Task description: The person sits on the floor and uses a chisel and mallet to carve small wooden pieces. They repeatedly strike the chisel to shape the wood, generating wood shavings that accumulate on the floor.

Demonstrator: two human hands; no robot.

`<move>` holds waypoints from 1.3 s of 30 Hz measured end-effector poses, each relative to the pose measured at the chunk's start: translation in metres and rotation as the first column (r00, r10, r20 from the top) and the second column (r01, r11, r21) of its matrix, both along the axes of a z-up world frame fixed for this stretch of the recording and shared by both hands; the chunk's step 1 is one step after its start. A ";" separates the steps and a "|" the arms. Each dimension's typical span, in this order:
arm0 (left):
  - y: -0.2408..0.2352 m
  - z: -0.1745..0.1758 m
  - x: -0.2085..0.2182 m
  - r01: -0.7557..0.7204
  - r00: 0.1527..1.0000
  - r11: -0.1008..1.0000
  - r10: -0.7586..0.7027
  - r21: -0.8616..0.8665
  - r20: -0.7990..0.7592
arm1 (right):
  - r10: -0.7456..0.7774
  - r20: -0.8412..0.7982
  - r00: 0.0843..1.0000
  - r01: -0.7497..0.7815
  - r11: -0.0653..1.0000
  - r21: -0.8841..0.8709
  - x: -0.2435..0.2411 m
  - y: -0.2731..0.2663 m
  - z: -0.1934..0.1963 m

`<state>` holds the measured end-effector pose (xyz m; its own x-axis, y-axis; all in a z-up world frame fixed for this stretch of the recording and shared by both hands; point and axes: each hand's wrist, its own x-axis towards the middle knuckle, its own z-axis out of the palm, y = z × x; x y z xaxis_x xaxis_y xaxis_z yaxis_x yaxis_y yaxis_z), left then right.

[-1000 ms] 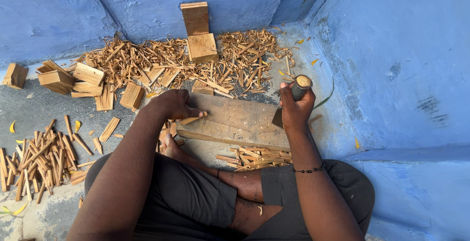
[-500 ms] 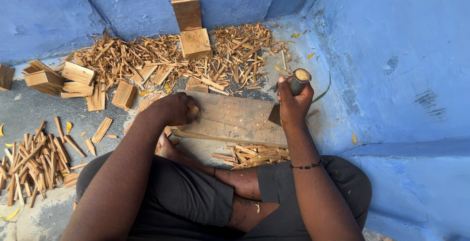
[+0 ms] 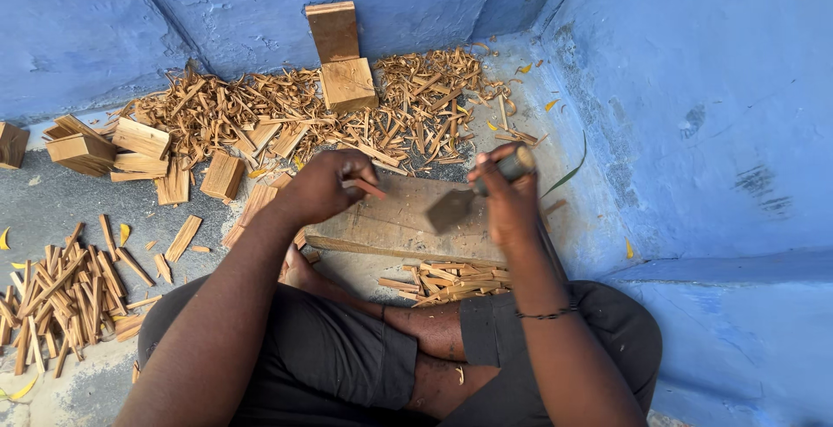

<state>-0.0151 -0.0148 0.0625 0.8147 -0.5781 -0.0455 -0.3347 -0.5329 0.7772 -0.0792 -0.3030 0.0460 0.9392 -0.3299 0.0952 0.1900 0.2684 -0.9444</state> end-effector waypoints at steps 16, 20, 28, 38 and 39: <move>-0.037 -0.057 -0.001 -0.495 0.534 0.657 -0.287 -0.569 -0.795 | 0.005 0.235 0.972 -0.036 0.991 0.127 -0.012 -0.008 0.018; -0.036 -0.057 -0.001 -0.505 0.510 0.702 -0.227 -0.502 -0.830 | 0.107 0.208 0.972 -0.090 0.992 -0.090 -0.012 -0.002 0.005; -0.056 -0.031 -0.020 -0.070 0.972 0.978 0.023 -0.196 -0.235 | 0.079 0.054 0.995 -0.071 0.989 -0.129 -0.005 -0.002 -0.011; -0.097 -0.006 -0.051 0.037 0.995 0.999 -0.037 0.002 0.089 | 0.112 0.420 0.901 -0.108 0.994 -0.035 -0.011 -0.012 0.017; -0.101 -0.005 -0.053 0.047 0.991 0.999 -0.049 0.014 0.128 | 0.134 0.440 0.888 -0.118 0.991 -0.062 -0.013 -0.015 0.023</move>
<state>-0.0684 -0.1153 0.0579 0.7855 -0.6168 0.0508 -0.4563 -0.5218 0.7208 -0.0924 -0.3181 0.0692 0.8306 -0.2012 0.5193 0.5568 0.2883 -0.7790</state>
